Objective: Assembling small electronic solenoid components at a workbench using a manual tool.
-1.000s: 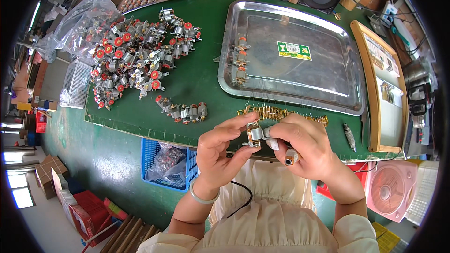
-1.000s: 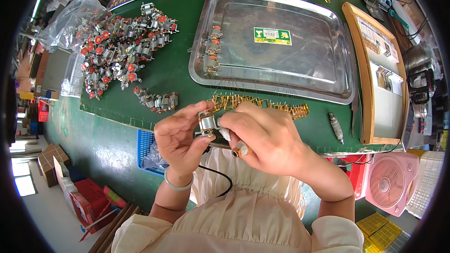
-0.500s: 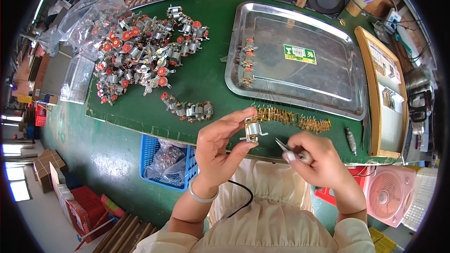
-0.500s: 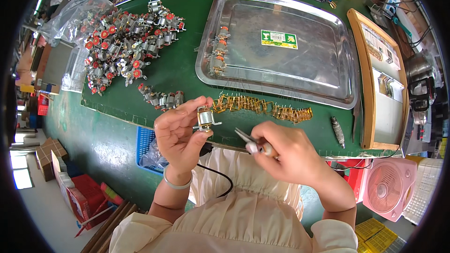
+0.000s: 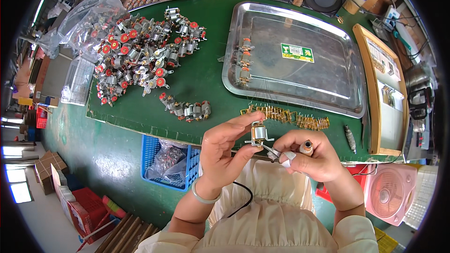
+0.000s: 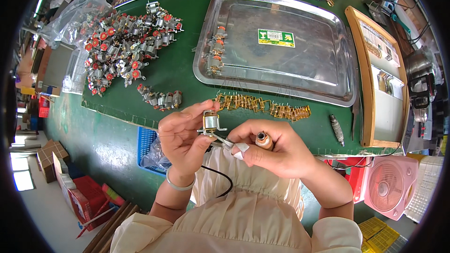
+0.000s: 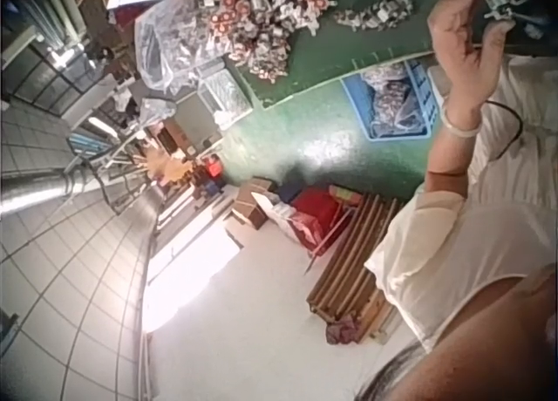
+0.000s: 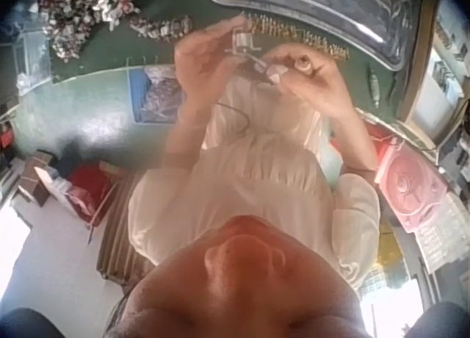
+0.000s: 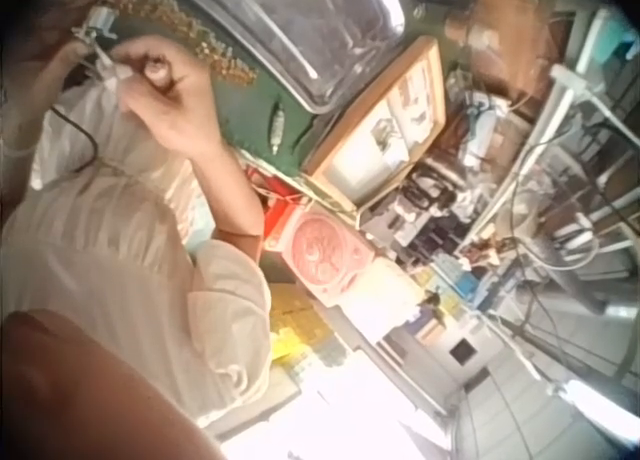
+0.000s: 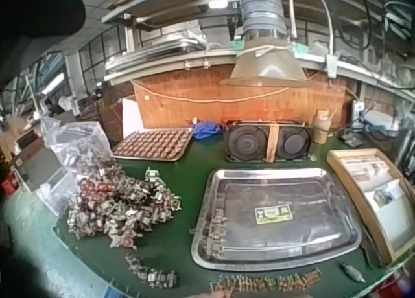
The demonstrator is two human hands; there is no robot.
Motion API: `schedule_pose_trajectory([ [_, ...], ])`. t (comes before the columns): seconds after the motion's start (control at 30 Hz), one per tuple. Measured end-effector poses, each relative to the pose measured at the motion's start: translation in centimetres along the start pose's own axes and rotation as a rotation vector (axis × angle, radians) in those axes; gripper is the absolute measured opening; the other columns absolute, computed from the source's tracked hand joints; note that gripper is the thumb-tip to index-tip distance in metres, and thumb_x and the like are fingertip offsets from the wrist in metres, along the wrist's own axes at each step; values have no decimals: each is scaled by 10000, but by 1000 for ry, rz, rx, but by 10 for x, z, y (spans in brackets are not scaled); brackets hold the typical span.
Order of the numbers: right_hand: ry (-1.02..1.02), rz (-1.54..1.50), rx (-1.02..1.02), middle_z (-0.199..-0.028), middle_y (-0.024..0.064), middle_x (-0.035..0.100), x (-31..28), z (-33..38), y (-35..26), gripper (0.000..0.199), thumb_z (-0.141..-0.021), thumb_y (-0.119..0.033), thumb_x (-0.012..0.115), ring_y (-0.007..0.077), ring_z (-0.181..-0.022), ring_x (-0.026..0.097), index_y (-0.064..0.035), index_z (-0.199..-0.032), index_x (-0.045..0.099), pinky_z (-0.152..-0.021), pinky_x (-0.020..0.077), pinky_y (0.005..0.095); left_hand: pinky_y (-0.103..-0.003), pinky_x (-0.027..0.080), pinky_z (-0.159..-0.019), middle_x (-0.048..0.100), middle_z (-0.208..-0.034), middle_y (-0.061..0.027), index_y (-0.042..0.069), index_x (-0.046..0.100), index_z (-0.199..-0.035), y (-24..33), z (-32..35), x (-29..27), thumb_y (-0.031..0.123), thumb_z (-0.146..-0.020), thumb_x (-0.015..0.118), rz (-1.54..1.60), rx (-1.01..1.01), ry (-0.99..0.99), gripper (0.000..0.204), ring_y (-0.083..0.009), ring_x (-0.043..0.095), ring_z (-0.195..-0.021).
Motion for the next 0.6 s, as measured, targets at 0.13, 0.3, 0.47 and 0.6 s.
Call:
schedule_pose_trajectory([
  [0.13,55,49,-95,-756,41,567,1,-4,0,182,-754,18,562,74,-586,480,34,-935,563,-535,394,218,-415,442,-900,447,-1176,-278,23,335,-1112,-1,0,1,-94,-765,568,30,-27,2,434,-349,473,-1108],
  [0.3,144,594,-511,-677,63,546,7,-1,-13,184,-716,66,596,114,-529,494,9,-888,569,-467,385,239,-411,448,-892,462,-1165,-271,26,325,-1127,-2,-1,0,-89,-767,568,77,-128,22,450,-336,494,-1086],
  [0.47,95,104,-166,-691,39,553,0,-1,0,128,-782,34,551,95,-530,479,34,-909,571,-473,369,232,-412,444,-895,471,-1153,-276,28,322,-1128,1,-1,-3,-95,-752,585,12,-59,-29,475,-339,501,-1077],
  [0.6,-49,-250,-3,-721,34,562,0,1,10,127,-806,18,535,74,-549,470,46,-923,572,-479,341,208,-413,437,-896,482,-1149,-271,29,359,-1117,4,-3,0,-97,-741,597,0,-12,-40,463,-340,507,-1073],
])
Point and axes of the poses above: each hand's wrist, its own z-axis away from the middle knuckle, its own x-axis out of the palm, y = z × x, the point moved 5 cm from there along -z, towards the middle knuckle
